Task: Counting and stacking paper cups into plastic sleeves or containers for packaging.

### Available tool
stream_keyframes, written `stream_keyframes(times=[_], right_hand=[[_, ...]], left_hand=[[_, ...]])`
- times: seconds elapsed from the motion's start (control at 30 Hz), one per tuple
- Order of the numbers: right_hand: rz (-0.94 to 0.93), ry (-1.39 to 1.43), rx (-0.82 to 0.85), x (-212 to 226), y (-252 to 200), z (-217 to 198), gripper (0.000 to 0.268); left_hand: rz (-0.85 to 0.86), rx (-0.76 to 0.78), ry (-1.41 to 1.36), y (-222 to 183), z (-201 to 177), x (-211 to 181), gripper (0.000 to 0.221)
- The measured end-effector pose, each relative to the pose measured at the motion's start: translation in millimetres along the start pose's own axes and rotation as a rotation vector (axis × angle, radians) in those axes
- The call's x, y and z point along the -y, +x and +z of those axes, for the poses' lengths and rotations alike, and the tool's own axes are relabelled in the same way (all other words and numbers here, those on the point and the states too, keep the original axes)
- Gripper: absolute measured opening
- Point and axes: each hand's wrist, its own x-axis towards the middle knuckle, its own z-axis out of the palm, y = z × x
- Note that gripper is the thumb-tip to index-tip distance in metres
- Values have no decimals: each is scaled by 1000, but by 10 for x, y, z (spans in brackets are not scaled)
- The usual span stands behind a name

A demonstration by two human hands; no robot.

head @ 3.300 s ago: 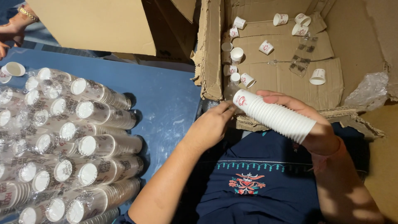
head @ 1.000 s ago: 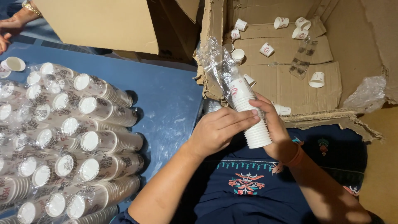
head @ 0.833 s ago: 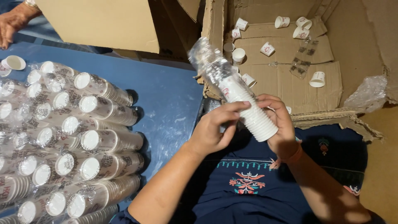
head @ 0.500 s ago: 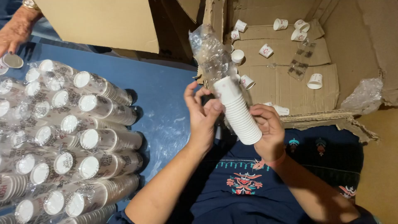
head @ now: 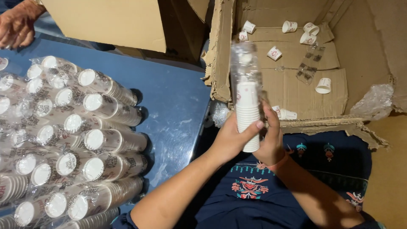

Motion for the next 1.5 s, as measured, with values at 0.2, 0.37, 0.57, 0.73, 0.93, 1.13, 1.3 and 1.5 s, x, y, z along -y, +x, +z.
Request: stream_keyframes(times=[0.2,0.37,0.57,0.73,0.93,1.13,1.3,1.5], right_hand=[[86,-36,8,-247,-263,34,84],[52,109,-41,-312,-280,56,78],[50,22,-64,-403,-183,-33,67],[57,167,-63,-390,-212,-77,60],[-34,-105,-50,-323,-142,-85,45],[159,-106,-56,-268,-128,-123,33],[314,-124,-66,-234,-35,-125,31],[114,-64,60,-164,122,-163,27]], left_hand=[[-99,102,76,-37,30,14,53],[-172,114,286,-63,48,-45,55],[-205,142,497,-65,33,-87,64],[-193,124,472,-41,-13,8,76],[-145,125,316,-55,-41,99,72],[-78,168,402,-95,31,27,71],[-91,82,540,-133,62,65,63],[-197,-39,376,-17,-152,298,40]])
